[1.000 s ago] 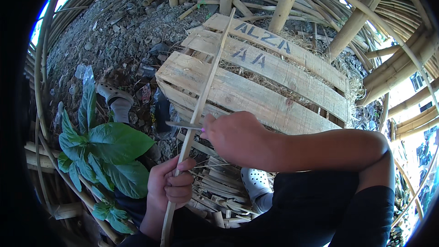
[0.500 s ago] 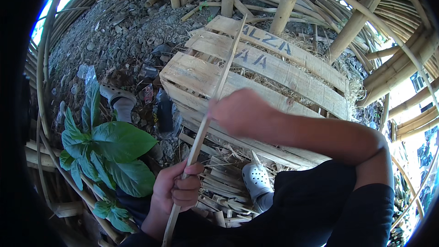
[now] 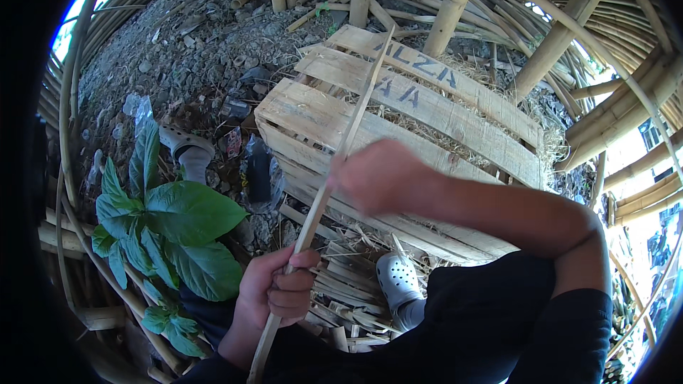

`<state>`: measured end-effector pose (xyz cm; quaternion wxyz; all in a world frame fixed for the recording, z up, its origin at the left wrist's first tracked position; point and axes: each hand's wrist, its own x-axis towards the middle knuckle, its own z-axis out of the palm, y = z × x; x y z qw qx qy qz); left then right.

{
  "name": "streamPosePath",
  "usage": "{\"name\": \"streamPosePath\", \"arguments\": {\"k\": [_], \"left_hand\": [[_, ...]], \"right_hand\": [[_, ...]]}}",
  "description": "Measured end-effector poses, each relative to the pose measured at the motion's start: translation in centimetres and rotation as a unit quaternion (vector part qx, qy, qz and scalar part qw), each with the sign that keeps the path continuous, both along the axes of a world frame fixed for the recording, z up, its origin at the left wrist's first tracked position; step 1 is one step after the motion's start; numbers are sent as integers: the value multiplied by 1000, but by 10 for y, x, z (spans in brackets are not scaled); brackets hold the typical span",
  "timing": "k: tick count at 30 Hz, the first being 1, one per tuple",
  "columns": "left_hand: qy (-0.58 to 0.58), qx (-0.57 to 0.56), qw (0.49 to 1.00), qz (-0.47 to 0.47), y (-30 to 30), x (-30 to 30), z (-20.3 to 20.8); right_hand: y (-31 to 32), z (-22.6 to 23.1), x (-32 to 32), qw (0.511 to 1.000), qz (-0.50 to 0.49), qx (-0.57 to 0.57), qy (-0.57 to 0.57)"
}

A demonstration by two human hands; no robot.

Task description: The person whittles and scrapes a bamboo stick using a knife held in hand.

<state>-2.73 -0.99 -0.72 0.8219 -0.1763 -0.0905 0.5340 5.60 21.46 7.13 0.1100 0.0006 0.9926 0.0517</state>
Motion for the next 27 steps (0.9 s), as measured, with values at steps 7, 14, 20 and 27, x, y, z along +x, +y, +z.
{"name": "streamPosePath", "arguments": {"k": [7,14,20,27], "left_hand": [[-7,5,1000,-2,-3,3,1],[3,8,1000,5,-1,4,1],[1,-5,1000,5,-3,3,2],[-2,-4,1000,5,-1,3,3]], "right_hand": [[3,-1,5,999,-25,20,-15],[10,-5,10,998,35,5,51],[18,-6,9,998,-22,40,44],[36,4,3,997,-65,39,18]]}}
